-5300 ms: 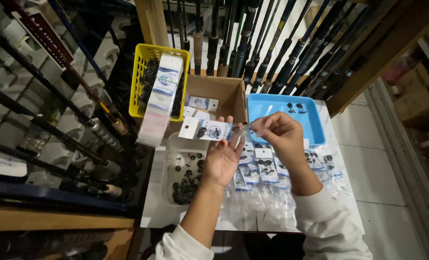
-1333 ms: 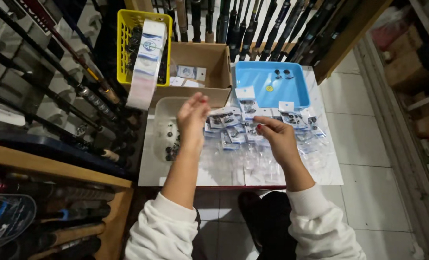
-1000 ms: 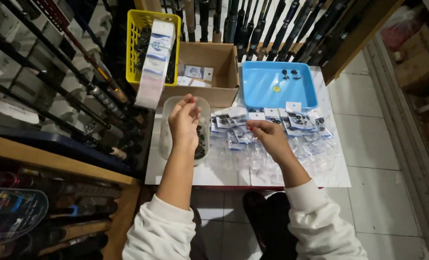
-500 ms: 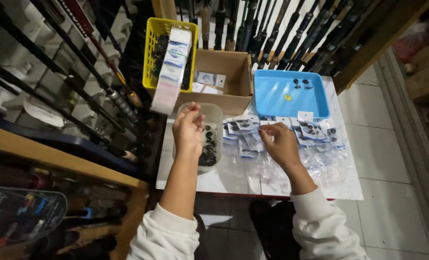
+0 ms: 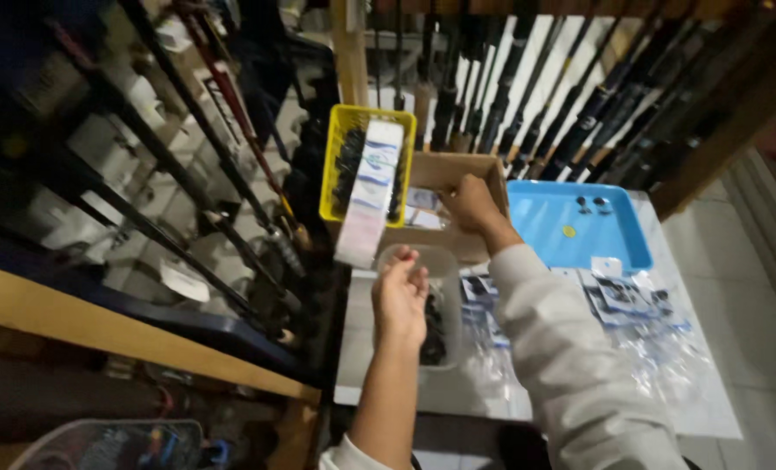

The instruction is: The person picks up metal fishing tackle components from a container and places them into individual clear plastic bags.

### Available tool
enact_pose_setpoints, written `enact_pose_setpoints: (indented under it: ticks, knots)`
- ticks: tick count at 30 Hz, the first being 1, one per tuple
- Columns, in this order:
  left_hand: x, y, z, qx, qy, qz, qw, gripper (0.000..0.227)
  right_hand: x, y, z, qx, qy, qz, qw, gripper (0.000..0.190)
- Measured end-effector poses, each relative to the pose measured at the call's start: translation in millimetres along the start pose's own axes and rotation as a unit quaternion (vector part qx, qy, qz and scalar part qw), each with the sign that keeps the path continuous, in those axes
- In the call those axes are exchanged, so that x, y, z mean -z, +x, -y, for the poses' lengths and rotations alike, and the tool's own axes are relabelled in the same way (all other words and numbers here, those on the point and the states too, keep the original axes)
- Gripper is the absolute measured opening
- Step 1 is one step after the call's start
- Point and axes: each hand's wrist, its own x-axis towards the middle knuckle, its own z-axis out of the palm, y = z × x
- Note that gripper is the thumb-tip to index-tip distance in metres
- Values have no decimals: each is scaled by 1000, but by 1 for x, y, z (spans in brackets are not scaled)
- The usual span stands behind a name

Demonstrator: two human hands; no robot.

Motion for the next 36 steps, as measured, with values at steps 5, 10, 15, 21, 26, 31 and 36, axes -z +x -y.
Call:
enact_pose_setpoints:
  ticks: [5, 10, 15, 21, 26, 31, 36]
  knots:
    - [2, -2, -7, 35, -14, -8, 999, 25, -67, 55, -47, 136, -196, 53, 970, 33]
    - [1, -8, -24, 50, -25, -23, 998, 26, -50, 32, -30, 99, -397, 238, 881, 72]
    - [0, -20, -38, 61, -27, -24, 997, 27, -160, 89, -252, -62, -335, 180, 923, 57]
    - [12, -21, -50, 44, -35, -34, 998, 31, -65, 10, -74, 36, -565, 284, 774, 69]
    - [15, -18, -49, 53, -39, -34, 997, 31, -6, -27, 45, -6, -389, 240, 889, 44]
    - [6, -26, -52, 56, -38, -32, 997, 31, -53, 40, -28, 17, -271, 159, 949, 31]
    - [11, -10, -46, 44, -31, -23, 998, 31, -35, 54, -32, -2, -88, -11, 996, 18]
